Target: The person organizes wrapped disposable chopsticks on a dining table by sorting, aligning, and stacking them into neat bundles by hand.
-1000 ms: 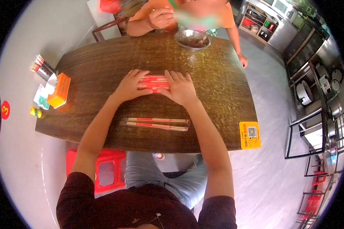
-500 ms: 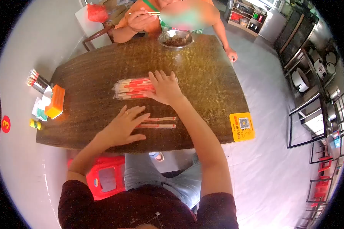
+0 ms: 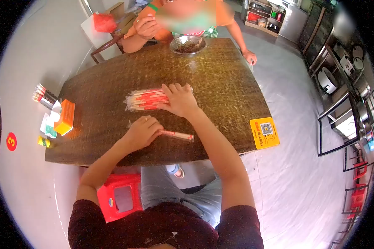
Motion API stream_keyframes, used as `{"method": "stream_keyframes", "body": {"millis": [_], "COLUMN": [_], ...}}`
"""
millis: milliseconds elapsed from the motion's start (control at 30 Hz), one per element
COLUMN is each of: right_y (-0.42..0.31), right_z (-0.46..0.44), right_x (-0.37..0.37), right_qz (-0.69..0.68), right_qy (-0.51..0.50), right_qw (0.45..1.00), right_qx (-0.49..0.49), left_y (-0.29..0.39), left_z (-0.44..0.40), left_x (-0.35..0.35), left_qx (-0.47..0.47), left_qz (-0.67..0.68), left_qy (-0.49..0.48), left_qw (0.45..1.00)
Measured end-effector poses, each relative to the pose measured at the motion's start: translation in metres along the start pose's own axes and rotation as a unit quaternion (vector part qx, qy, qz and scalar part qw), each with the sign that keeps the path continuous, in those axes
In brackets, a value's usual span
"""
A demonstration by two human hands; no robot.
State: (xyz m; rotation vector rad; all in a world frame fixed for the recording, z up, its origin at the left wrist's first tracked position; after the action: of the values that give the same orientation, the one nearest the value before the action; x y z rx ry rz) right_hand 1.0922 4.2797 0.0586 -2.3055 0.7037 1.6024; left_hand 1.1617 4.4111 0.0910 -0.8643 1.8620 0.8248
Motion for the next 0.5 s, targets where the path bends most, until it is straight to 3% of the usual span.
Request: {"method": "stream_keyframes", "body": {"millis": [167,300,400,500], "right_y": [0.016,0.031,0.024,0.007], "right_z": [0.001,0.005,0.006,0.007], "right_x": [0.008,-0.006,-0.027,-0.022], "right_qz": [-0.123,-0.422,-0.458,-0.208], "right_qy": [0.047,0.015,-0.002,-0.007], "right_qw": [0.991,0.902,0.887,0.978], "right_qx": [0.016,0.092,0.061,-0.026], "left_y": [-0.016,-0.047,-0.057,-0.062], "left_z": [-0.032,-0.043,-0.030,-0.035], "left_x": [-0.003,-0.013,-0.008,-0.008], "left_qx": [0.022,-0.010,0.000,-0.048], "left_qz": [-0.031,-0.019,-0.023,-0.029], "left_qy": [0.027,0.084,0.094,0.114], "left_qw": [0.999,0.996,0.995,0.992]}}
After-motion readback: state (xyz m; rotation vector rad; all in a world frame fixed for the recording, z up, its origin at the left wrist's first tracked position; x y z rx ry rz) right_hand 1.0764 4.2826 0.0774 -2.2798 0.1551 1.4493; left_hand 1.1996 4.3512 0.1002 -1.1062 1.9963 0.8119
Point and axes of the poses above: each hand's wrist, its own z-axis away from the middle knuckle, its own x-axis out of the palm, y = z × x, the point moved 8 cm from there along -z, towards the middle knuckle, and after that the axes turned 15 degrees about -x, right-handed, at the moved point
